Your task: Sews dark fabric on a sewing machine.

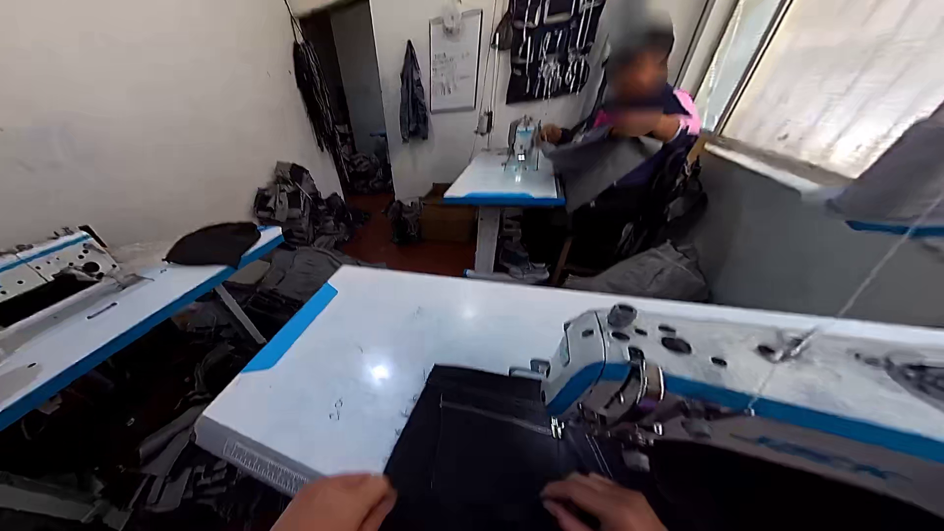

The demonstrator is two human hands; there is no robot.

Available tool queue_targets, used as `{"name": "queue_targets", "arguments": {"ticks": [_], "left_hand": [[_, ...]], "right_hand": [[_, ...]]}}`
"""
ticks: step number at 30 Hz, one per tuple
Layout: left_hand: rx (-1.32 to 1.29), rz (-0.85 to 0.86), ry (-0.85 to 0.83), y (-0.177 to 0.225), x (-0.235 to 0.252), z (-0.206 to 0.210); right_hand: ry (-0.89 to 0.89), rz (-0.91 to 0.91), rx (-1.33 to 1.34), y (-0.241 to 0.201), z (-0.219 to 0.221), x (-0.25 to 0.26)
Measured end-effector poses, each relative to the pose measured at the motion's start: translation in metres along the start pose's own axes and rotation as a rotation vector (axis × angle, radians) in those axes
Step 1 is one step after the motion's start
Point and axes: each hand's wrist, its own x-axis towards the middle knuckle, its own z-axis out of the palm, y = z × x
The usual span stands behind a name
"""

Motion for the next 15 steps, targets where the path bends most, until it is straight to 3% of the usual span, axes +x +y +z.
{"name": "queue_targets", "arguments": {"ticks": [2, 6, 9, 15], "left_hand": [[-0.263, 0.198, 0.156, 0.011, 0.04, 0.024], [-0.485, 0.176, 0.038, 0.031, 0.081, 0.065], [-0.458, 0.165, 0.004, 0.034, 0.084, 0.084], [-0.319, 0.181, 0.228, 0.042, 0.075, 0.111]], "right_hand": [[0.103, -0.064, -0.066, 0.01, 0.013, -0.006], [0.094, -0.067, -0.094, 0.008, 0.01, -0.005], [0.074, -0.07, -0.147, 0.002, 0.006, -0.004], [0.075, -0.069, -0.2, -0.005, 0.005, -0.003]]}}
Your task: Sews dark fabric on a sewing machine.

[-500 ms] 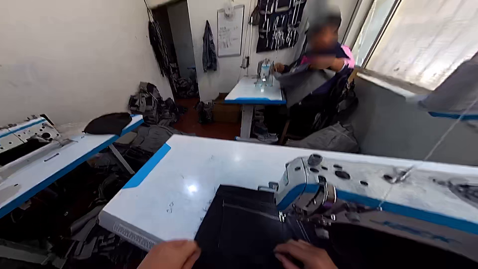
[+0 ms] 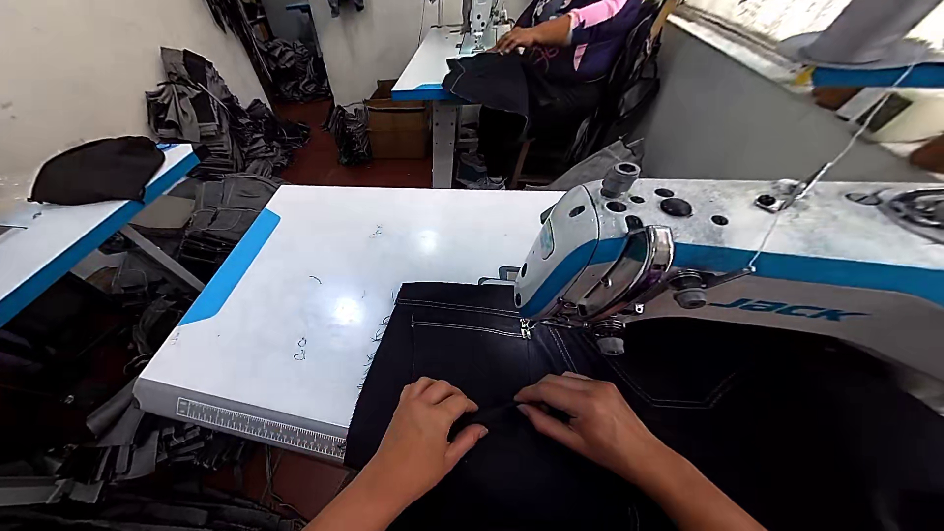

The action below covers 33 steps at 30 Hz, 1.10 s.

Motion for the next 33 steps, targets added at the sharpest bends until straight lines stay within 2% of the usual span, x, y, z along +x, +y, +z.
{"name": "queue_targets", "arguments": {"ticks": [5, 9, 12, 21, 26, 29, 33], "left_hand": [[0.087, 0.114, 0.155, -0.01, -0.003, 0.012], [0.264, 0.413, 0.25, -0.022, -0.002, 0.012], [0.402, 0.539, 0.224, -0.02, -0.004, 0.007], [0.49, 0.546, 0.01, -0.013, -0.009, -0.002], [0.576, 0.515, -0.053, -0.005, -0.014, -0.003], [0.456, 0.515, -0.058, -0.012, -0.015, -0.009], [0.286, 0.537, -0.087, -0.038, -0.033, -0.02]], "right_hand": [[0.037, -0.073, -0.028, -0.001, 0.001, -0.001], [0.055, -0.318, -0.159, -0.007, -0.004, -0.005], [0.026, -0.375, -0.214, -0.011, -0.006, -0.008], [-0.13, -0.216, -0.252, -0.034, -0.009, -0.012], [-0.052, -0.114, -0.184, -0.056, 0.009, -0.02], [-0.041, -0.046, -0.257, -0.066, 0.018, -0.023], [-0.102, -0.066, -0.408, -0.078, 0.018, -0.017]]}}
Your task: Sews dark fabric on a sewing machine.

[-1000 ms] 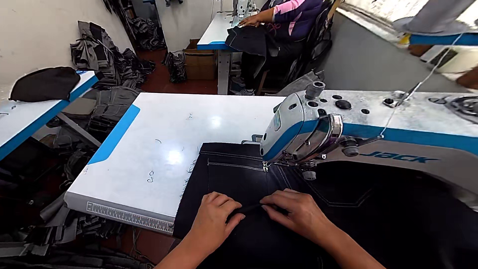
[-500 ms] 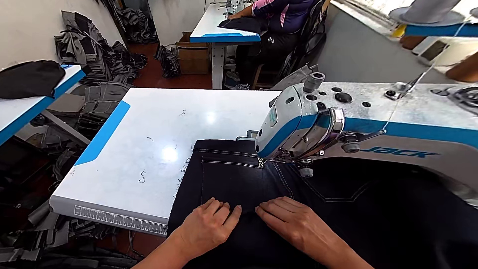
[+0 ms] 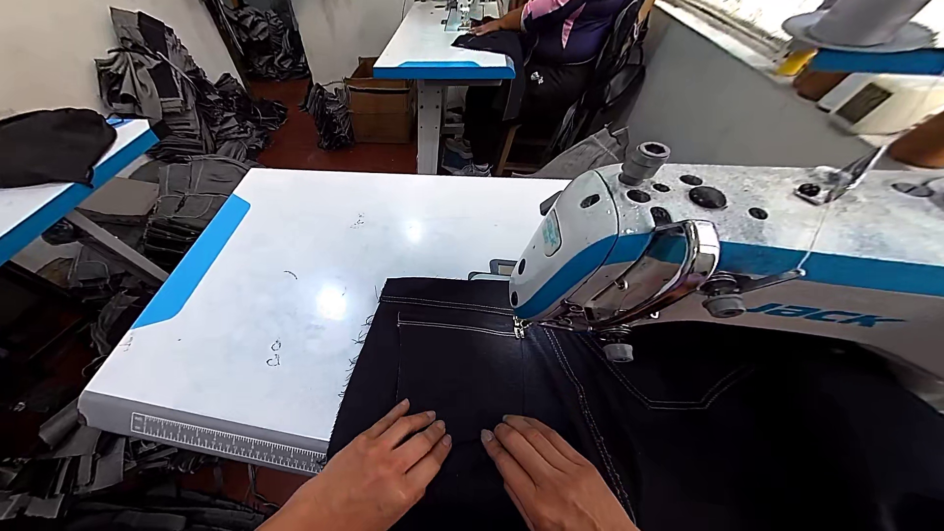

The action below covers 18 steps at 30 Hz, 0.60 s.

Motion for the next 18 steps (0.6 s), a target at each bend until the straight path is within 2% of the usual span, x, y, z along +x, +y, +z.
{"name": "queue_targets", "arguments": {"ticks": [7, 11, 15, 18], "left_hand": [[0.023, -0.042, 0.036, 0.005, -0.005, 0.004], [0.03, -0.057, 0.124, 0.002, -0.002, 0.01], [0.073, -0.01, 0.137, -0.001, 0.009, 0.009], [0.063, 0.042, 0.109, -0.007, 0.018, 0.003]], "right_hand": [[0.026, 0.076, 0.082, -0.024, 0.003, 0.012], [0.031, 0.082, 0.018, -0.027, 0.008, 0.004], [0.018, 0.06, -0.046, -0.032, 0.006, 0.011], [-0.023, 0.18, 0.131, -0.02, 0.001, 0.02]]}}
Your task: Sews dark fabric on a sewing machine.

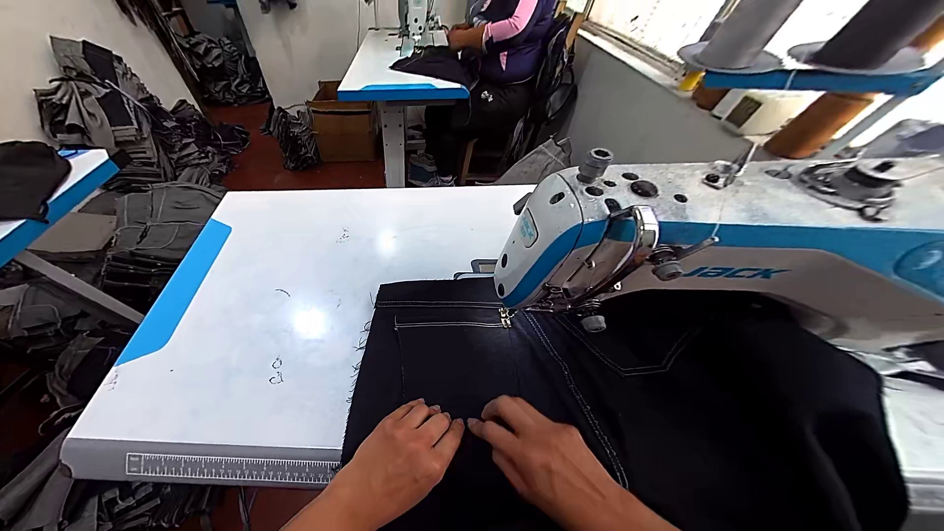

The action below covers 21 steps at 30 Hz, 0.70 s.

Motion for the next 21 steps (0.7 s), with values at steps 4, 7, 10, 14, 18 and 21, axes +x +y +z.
{"name": "queue_targets", "arguments": {"ticks": [4, 7, 10, 14, 18, 21], "left_hand": [[0.047, 0.085, 0.027, -0.008, 0.004, 0.002], [-0.012, 0.02, 0.073, -0.017, 0.007, 0.005], [-0.251, -0.151, 0.021, -0.032, 0.015, 0.01], [-0.443, -0.243, -0.052, -0.049, 0.033, 0.018], [-0.508, -0.264, -0.111, -0.055, 0.042, 0.018], [-0.591, -0.269, -0.138, -0.058, 0.041, 0.016]], "right_hand": [[-0.043, 0.131, 0.091, 0.011, -0.004, 0.012], [-0.023, 0.112, -0.003, 0.007, -0.001, 0.016], [-0.014, 0.13, 0.056, 0.01, 0.0, 0.02], [-0.168, 0.281, 0.359, 0.028, -0.015, 0.032], [-0.329, 0.417, 0.529, 0.036, -0.024, 0.039], [-0.381, 0.468, 0.584, 0.037, -0.028, 0.041]]}}
